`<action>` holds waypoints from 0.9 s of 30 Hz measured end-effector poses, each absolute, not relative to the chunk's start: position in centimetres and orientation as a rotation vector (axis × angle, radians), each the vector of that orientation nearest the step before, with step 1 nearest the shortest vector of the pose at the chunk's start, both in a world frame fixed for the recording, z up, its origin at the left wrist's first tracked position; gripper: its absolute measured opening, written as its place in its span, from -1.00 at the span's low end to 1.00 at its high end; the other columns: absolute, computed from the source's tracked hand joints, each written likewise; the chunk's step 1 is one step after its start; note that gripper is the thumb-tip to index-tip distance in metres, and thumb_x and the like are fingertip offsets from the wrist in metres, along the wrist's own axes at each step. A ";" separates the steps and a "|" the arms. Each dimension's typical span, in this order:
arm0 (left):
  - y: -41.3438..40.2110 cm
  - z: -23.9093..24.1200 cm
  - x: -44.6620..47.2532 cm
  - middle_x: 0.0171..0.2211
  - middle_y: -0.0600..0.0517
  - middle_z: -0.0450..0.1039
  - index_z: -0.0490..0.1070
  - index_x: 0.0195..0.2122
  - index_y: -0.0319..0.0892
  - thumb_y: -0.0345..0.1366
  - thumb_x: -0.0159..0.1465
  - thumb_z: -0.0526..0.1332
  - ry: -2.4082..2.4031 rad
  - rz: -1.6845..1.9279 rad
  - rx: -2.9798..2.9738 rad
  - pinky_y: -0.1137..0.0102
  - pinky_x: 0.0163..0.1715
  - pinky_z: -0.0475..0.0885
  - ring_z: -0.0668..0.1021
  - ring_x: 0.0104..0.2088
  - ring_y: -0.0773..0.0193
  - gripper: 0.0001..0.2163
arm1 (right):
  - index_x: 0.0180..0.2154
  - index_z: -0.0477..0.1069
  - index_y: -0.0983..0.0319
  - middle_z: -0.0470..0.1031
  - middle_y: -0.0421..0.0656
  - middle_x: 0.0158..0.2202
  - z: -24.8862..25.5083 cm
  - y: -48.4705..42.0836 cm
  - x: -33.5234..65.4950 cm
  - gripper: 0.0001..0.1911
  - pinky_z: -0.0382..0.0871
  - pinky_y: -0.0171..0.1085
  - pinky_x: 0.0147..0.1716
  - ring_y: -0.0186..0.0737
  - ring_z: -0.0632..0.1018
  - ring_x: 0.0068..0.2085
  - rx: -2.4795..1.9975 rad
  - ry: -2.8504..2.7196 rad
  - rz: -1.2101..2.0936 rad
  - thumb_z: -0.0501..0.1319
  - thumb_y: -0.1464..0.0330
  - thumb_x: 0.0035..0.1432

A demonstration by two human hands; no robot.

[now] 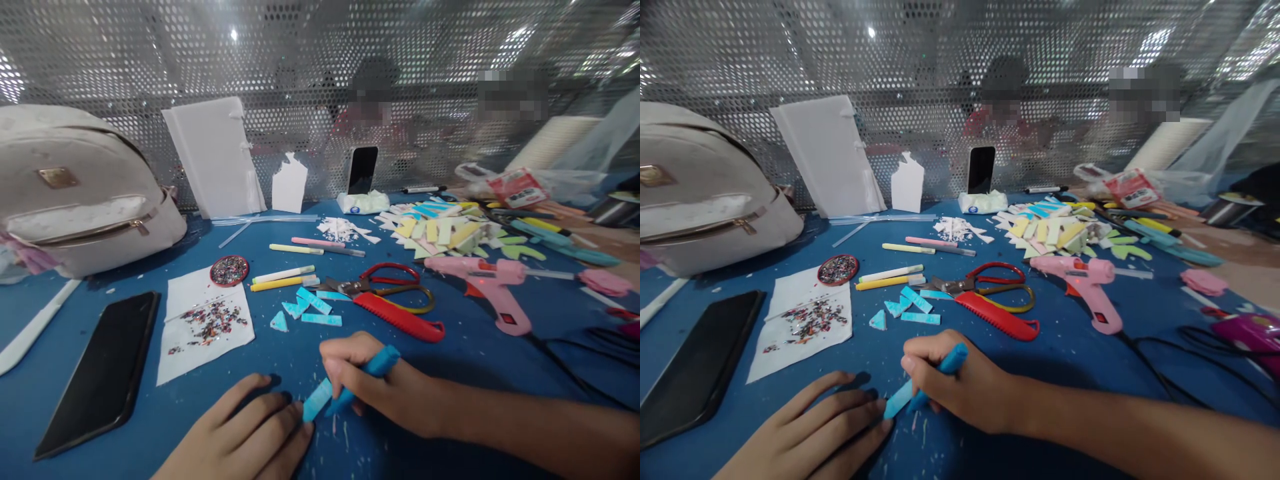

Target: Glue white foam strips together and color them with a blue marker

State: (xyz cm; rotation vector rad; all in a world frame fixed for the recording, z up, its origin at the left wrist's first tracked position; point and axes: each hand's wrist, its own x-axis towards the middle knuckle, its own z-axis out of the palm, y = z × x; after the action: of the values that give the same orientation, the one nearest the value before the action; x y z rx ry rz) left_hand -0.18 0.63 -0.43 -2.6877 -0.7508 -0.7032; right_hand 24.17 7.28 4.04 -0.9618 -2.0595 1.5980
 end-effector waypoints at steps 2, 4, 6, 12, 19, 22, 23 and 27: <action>0.8 -0.3 -0.2 -0.07 -0.04 0.57 0.47 0.09 -0.11 -0.07 0.48 0.15 -0.743 -0.709 -2.685 0.17 0.25 0.39 0.59 0.00 0.20 -0.70 | -0.47 0.24 0.18 0.28 -0.28 -0.56 4.1 7.2 24.2 -0.56 0.24 -0.33 -0.50 -0.31 0.39 -0.51 -0.970 -2.043 1.597 0.00 0.08 0.40; 0.8 -0.4 -0.1 -0.11 -0.01 0.58 0.50 0.06 -0.11 -0.18 0.50 0.14 -0.724 -0.747 -2.670 0.18 0.29 0.33 0.60 -0.02 0.25 -0.76 | -0.47 0.24 0.18 0.29 -0.28 -0.55 4.2 7.2 24.2 -0.55 0.24 -0.33 -0.50 -0.31 0.40 -0.51 -0.972 -2.031 1.596 0.01 0.07 0.40; 0.8 -0.8 0.1 -0.15 0.04 0.59 0.53 0.02 -0.13 -0.32 0.52 0.08 -0.704 -0.839 -2.643 0.19 0.36 0.22 0.60 -0.06 0.30 -0.77 | -0.50 0.22 0.18 0.27 -0.28 -0.56 4.2 7.2 24.2 -0.53 0.24 -0.34 -0.52 -0.33 0.38 -0.54 -0.962 -2.041 1.600 -0.01 0.06 0.40; 0.9 -1.1 0.6 -0.22 0.12 0.59 0.59 -0.08 -0.13 -0.42 0.54 -0.01 -0.716 -1.033 -2.586 0.24 0.40 0.11 0.59 -0.13 0.37 -0.66 | -0.48 0.24 0.18 0.28 -0.29 -0.56 4.1 7.1 24.2 -0.56 0.24 -0.34 -0.51 -0.32 0.39 -0.52 -0.966 -2.079 1.538 -0.01 0.11 0.42; 1.0 1.4 0.1 -0.13 0.14 0.60 0.55 0.01 -0.13 -0.35 0.55 0.01 -0.727 -0.766 -2.738 0.30 0.41 0.05 0.60 -0.08 0.37 -0.71 | -0.49 0.27 0.20 0.27 -0.29 -0.60 4.0 7.0 24.3 -0.57 0.20 -0.35 -0.52 -0.34 0.36 -0.56 -1.009 -2.103 1.539 0.00 0.15 0.40; 0.9 1.7 0.2 -0.15 0.10 0.59 0.54 -0.01 -0.14 -0.28 0.54 0.05 -0.732 -0.812 -2.747 0.29 0.33 0.22 0.60 -0.11 0.33 -0.75 | -0.42 0.32 0.20 0.28 -0.31 -0.60 3.9 6.9 24.3 -0.63 0.21 -0.36 -0.51 -0.32 0.37 -0.54 -0.978 -2.046 1.552 0.05 0.14 0.38; 0.8 1.7 0.3 -0.17 0.07 0.59 0.53 -0.02 -0.15 -0.29 0.52 0.07 -0.739 -0.823 -2.750 0.28 0.26 0.32 0.61 -0.13 0.30 -0.77 | -0.38 0.34 0.21 0.30 -0.30 -0.56 3.9 6.8 24.3 -0.66 0.23 -0.36 -0.50 -0.32 0.40 -0.52 -0.960 -2.019 1.547 0.06 0.15 0.37; 0.8 2.1 1.0 -0.20 -0.02 0.55 0.48 -0.04 -0.17 -0.36 0.43 0.12 -0.787 -0.841 -2.822 0.20 0.04 0.48 0.60 -0.17 0.20 -0.82 | -0.19 0.43 0.19 0.47 -0.22 -0.32 4.0 6.6 24.4 -0.82 0.36 -0.30 -0.31 -0.24 0.51 -0.31 -0.843 -2.066 1.325 0.12 0.24 0.35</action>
State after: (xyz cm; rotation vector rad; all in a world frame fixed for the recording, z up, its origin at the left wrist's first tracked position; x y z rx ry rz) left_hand 1.05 0.81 2.14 -2.8217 -0.7874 -0.8410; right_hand 24.38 6.55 4.00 -0.8428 -2.0657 1.3250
